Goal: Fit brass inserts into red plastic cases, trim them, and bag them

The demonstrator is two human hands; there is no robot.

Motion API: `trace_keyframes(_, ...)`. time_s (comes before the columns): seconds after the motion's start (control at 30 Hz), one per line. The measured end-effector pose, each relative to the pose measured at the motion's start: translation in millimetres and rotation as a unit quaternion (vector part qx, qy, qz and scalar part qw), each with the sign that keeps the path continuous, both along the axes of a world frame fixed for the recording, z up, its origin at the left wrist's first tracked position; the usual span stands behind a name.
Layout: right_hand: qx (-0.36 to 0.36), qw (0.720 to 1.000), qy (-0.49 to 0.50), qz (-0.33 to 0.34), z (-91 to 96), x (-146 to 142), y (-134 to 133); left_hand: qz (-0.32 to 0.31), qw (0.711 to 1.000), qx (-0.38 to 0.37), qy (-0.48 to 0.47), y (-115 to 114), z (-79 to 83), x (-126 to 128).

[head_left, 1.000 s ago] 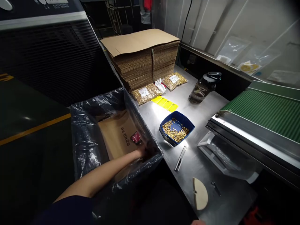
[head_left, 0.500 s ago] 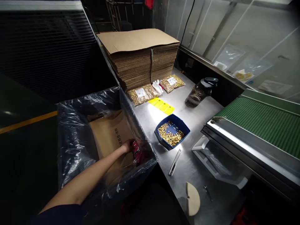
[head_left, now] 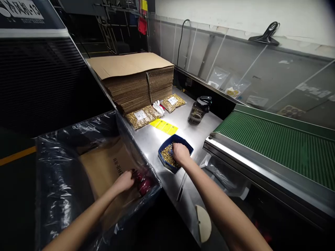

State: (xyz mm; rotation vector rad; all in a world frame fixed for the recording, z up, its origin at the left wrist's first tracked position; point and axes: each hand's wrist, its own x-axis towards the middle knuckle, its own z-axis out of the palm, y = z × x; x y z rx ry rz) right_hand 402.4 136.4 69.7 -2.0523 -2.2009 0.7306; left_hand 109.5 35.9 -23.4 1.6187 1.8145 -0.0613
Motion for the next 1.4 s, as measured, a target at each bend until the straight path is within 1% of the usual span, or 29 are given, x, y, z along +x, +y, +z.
trace_keyframes(0.07, -0.034, 0.999, -0.035, -0.003, -16.3, -6.7, 15.1, 0.011, 1.0, 0.012, -0.025, -26.6, 32.8, -4.2)
trace_keyframes(0.13, -0.053, 0.997, -0.056, -0.007, -30.1, -8.3, 19.1, 0.028, 0.997, 0.016, -0.075, -55.9, 62.3, -7.7)
trace_keyframes(0.2, -0.062, 0.996, -0.065, -0.011, -39.2, -7.1, 19.2, 0.085, 0.982, 0.016, -0.168, -81.0, 83.8, -7.9)
trace_keyframes(0.27, -0.067, 0.996, -0.063, -0.013, -43.8, -5.2, 19.2, 0.147, 0.964, 0.019, -0.22, -98.1, 95.7, -4.1)
trace_keyframes(0.37, -0.069, 0.996, -0.047, -0.019, -44.6, -1.3, 20.4, 0.203, 0.949, 0.032, -0.237, -110.1, 103.8, 7.9)
trace_keyframes(0.47, -0.052, 0.998, -0.014, -0.035, -36.8, 7.5, 20.5, 0.202, 0.952, 0.068, -0.218, -108.9, 118.1, 25.0)
trace_keyframes(0.53, -0.023, 0.998, 0.023, -0.048, -25.3, 17.8, 18.0, 0.174, 0.959, 0.098, -0.203, -97.4, 133.7, 39.8)
trace_keyframes(0.6, 0.012, 0.996, 0.068, -0.06, -9.5, 30.8, 11.6, 0.109, 0.965, 0.137, -0.198, -72.3, 148.0, 58.9)
trace_keyframes(0.67, 0.044, 0.99, 0.116, -0.074, 8.9, 44.3, -0.3, -0.007, 0.968, 0.182, -0.171, -32.5, 153.6, 82.9)
trace_keyframes(0.7, 0.056, 0.985, 0.139, -0.081, 18.2, 50.5, -9.1, -0.081, 0.969, 0.192, -0.134, -8.5, 151.6, 96.5)
trace_keyframes(0.73, 0.067, 0.981, 0.161, -0.087, 27.3, 56.0, -20.1, -0.155, 0.968, 0.186, -0.07, 16.8, 146.4, 110.7)
trace_keyframes(0.77, 0.077, 0.976, 0.181, -0.092, 35.6, 60.9, -33.5, -0.179, 0.966, 0.179, -0.044, 41.9, 138.5, 125.3)
trace_keyframes(0.83, 0.093, 0.967, 0.214, -0.102, 48.7, 69.4, -67.6, -0.205, 0.966, 0.156, -0.003, 86.4, 117.9, 153.3)
trace_keyframes(0.87, 0.097, 0.961, 0.235, -0.111, 52.6, 73.5, -88.0, -0.215, 0.966, 0.141, 0.02, 103.7, 107.0, 165.9)
trace_keyframes(0.9, 0.099, 0.953, 0.257, -0.124, 54.3, 77.6, -110.1, -0.223, 0.965, 0.13, 0.042, 117.3, 96.6, 176.9)
trace_keyframes(0.93, 0.093, 0.94, 0.296, -0.144, 53.9, 81.9, -133.3, -0.23, 0.964, 0.12, 0.061, 127.1, 87.3, 186.2)
trace_keyframes(1.0, 0.069, 0.913, 0.352, -0.196, 46.8, 91.0, -180.5, -0.242, 0.96, 0.108, 0.092, 137.8, 73.0, 199.3)
trace_keyframes(1.07, 0.046, 0.89, 0.383, -0.244, 34.2, 99.4, -223.7, -0.25, 0.956, 0.102, 0.113, 141.7, 63.9, 205.9)
trace_keyframes(1.13, 0.039, 0.87, 0.396, -0.29, 20.6, 105.7, -258.5, -0.255, 0.953, 0.1, 0.129, 144.1, 58.3, 208.5)
trace_keyframes(1.17, 0.041, 0.86, 0.399, -0.315, 14.8, 107.9, -271.8, -0.256, 0.952, 0.099, 0.136, 145.6, 56.2, 209.1)
trace_keyframes(1.27, 0.043, 0.832, 0.406, -0.376, 4.5, 112.9, -295.6, -0.256, 0.95, 0.097, 0.153, 152.4, 51.6, 209.8)
trace_keyframes(1.33, 0.038, 0.818, 0.419, -0.393, 3.8, 117.4, -301.1, -0.251, 0.95, 0.096, 0.162, 157.2, 50.1, 210.1)
trace_keyframes(1.4, 0.044, 0.81, 0.428, -0.4, 5.8, 124.0, -303.0, -0.244, 0.951, 0.095, 0.167, 160.7, 50.0, 210.4)
